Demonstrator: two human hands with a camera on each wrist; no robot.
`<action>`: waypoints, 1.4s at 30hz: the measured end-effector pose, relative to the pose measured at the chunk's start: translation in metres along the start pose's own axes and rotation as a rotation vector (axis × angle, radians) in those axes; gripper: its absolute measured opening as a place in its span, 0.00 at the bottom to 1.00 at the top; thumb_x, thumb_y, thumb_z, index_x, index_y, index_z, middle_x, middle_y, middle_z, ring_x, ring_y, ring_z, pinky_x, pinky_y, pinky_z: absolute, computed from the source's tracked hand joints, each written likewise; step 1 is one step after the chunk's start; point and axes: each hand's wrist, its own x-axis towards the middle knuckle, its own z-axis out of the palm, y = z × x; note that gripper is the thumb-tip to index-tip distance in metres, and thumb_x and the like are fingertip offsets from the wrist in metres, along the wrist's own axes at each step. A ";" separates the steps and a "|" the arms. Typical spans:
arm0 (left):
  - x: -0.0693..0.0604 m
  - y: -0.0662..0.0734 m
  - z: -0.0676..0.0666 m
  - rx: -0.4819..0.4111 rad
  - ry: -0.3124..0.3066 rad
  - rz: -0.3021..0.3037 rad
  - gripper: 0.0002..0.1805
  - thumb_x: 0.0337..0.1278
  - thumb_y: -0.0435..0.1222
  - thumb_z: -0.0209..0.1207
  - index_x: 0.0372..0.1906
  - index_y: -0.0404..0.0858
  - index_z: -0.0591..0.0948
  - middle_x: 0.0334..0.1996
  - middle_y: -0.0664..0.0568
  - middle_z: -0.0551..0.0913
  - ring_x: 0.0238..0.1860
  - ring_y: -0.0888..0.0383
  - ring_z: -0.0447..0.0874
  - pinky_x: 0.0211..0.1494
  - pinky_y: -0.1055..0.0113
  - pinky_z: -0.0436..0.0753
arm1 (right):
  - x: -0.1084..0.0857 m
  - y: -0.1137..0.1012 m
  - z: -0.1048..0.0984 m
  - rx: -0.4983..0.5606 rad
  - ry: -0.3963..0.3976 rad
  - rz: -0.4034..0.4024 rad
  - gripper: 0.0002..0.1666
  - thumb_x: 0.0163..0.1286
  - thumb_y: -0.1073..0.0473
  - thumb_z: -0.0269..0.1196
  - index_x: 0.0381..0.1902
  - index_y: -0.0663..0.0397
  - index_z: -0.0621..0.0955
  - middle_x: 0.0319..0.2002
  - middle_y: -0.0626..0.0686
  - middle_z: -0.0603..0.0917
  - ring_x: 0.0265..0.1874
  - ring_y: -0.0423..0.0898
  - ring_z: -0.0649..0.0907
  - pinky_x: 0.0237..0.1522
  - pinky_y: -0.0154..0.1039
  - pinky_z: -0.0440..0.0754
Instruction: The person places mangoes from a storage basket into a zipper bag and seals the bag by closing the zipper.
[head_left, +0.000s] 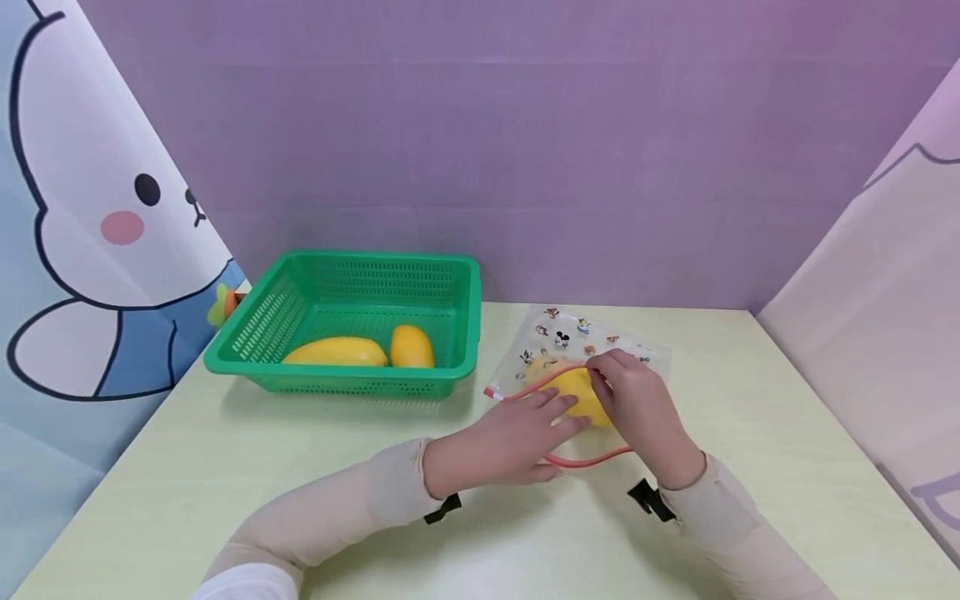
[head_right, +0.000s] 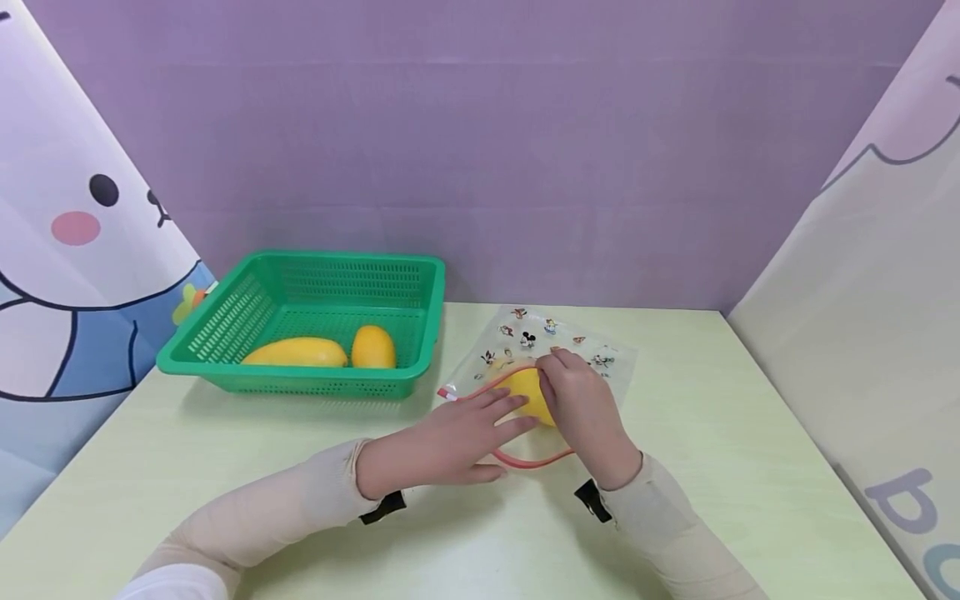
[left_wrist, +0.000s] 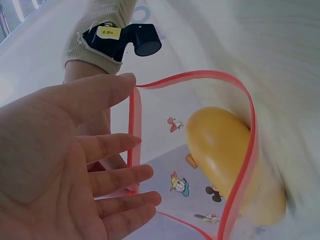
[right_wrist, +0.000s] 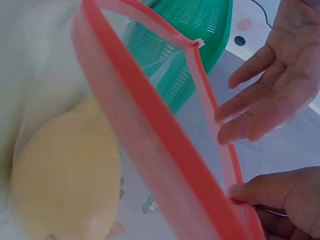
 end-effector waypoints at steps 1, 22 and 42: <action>0.000 -0.001 0.000 -0.003 -0.001 0.001 0.37 0.54 0.56 0.59 0.67 0.49 0.66 0.64 0.50 0.68 0.65 0.53 0.66 0.64 0.65 0.70 | 0.000 0.000 0.000 0.001 -0.002 0.002 0.10 0.50 0.73 0.70 0.32 0.65 0.82 0.29 0.57 0.82 0.28 0.51 0.81 0.32 0.44 0.84; -0.020 -0.013 -0.015 -0.085 -0.008 -0.080 0.37 0.56 0.54 0.60 0.69 0.49 0.63 0.70 0.49 0.62 0.71 0.49 0.57 0.53 0.56 0.79 | 0.000 -0.001 -0.001 -0.004 -0.018 0.005 0.09 0.51 0.73 0.70 0.32 0.65 0.83 0.29 0.57 0.82 0.28 0.50 0.81 0.32 0.43 0.83; -0.031 -0.034 -0.020 -0.082 0.047 -0.112 0.38 0.55 0.52 0.61 0.70 0.46 0.63 0.68 0.47 0.65 0.68 0.50 0.62 0.56 0.62 0.78 | -0.001 -0.002 -0.001 0.003 -0.026 0.019 0.09 0.51 0.72 0.70 0.33 0.64 0.83 0.30 0.56 0.83 0.29 0.51 0.81 0.34 0.44 0.83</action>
